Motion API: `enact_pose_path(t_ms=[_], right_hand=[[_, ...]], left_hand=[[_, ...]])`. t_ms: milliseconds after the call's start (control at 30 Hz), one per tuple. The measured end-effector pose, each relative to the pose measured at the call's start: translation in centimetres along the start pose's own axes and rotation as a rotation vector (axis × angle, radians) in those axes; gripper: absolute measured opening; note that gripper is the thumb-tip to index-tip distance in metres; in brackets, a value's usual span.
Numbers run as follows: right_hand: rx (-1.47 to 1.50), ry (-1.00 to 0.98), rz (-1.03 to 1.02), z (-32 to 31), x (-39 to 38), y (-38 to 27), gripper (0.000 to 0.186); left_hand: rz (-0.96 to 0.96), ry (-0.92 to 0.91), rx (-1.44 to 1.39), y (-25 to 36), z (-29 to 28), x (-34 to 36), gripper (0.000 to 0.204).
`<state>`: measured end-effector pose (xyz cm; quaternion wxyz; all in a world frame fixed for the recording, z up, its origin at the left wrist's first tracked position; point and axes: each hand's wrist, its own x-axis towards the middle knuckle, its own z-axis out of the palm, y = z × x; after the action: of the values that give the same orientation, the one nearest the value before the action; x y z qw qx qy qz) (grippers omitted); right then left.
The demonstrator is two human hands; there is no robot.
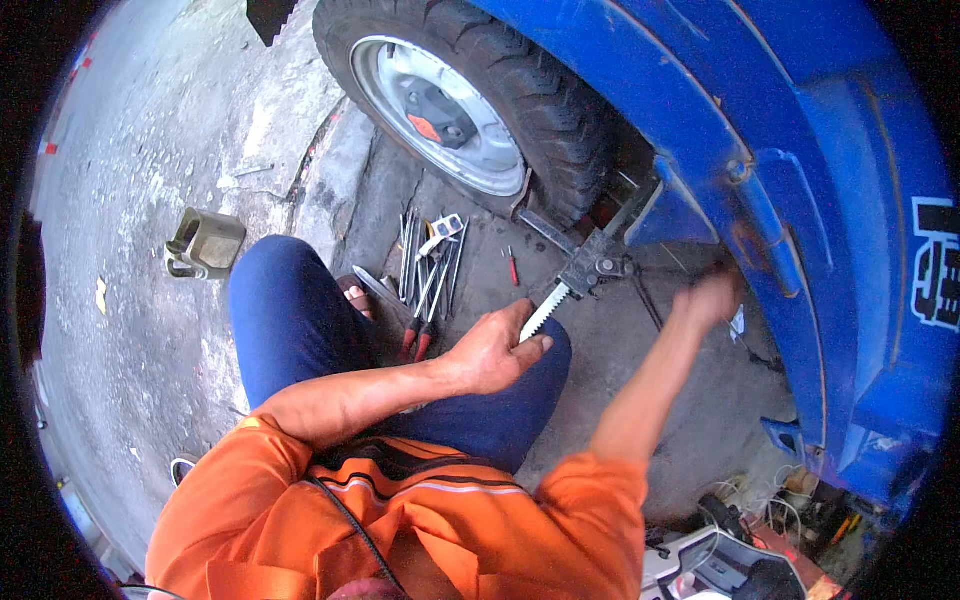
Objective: The person kneels beside a blue vehicle and uses tire irons and a jack to remove a tire from its rim. They pry the tire bead off the rim, deflate the tire, and eventually pull the tire away from the wheel.
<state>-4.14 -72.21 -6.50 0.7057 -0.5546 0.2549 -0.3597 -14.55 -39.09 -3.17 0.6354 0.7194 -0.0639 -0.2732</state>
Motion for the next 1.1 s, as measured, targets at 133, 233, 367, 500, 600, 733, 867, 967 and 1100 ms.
enact_pose_path(t_ms=[133,233,367,500,600,733,867,967,1100], right_hand=[[-0.293,0.327,-0.070,-2.9,-18.2,-7.3,0.039],[-0.204,0.450,-0.131,-1.5,-20.5,-6.8,0.037],[-0.390,0.466,-0.219,-0.2,-5.6,-3.6,0.027],[0.068,-0.021,-0.126,1.2,4.9,1.0,0.029],[-0.124,0.189,-0.146,-2.3,-0.3,0.2,0.034],[-0.377,0.350,-0.047,-2.8,-17.9,-7.8,0.035],[-0.318,0.346,-0.126,-3.7,-23.0,-5.8,0.036],[-0.258,0.584,-0.205,-1.5,-17.9,-5.6,0.032],[-0.497,0.597,-0.387,-2.4,-7.0,-3.0,0.029]], left_hand=[[0.039,0.011,-0.053,-0.9,0.5,0.1,0.031],[-0.341,-0.185,-0.565,0.4,0.0,0.4,0.031],[-0.516,-0.519,-0.876,1.4,-0.4,1.0,0.019],[-0.535,-0.526,-0.876,1.3,-0.1,1.3,0.016],[-0.538,-0.458,-0.811,1.1,-1.4,1.1,0.018],[-0.623,-0.404,-0.886,1.6,-1.4,1.0,0.029],[-0.499,-0.406,-0.906,0.7,-0.2,1.7,0.033],[-0.566,-0.504,-0.984,-0.5,-0.9,1.8,0.026],[-0.586,-0.501,-0.893,0.5,-0.4,1.1,0.024]])
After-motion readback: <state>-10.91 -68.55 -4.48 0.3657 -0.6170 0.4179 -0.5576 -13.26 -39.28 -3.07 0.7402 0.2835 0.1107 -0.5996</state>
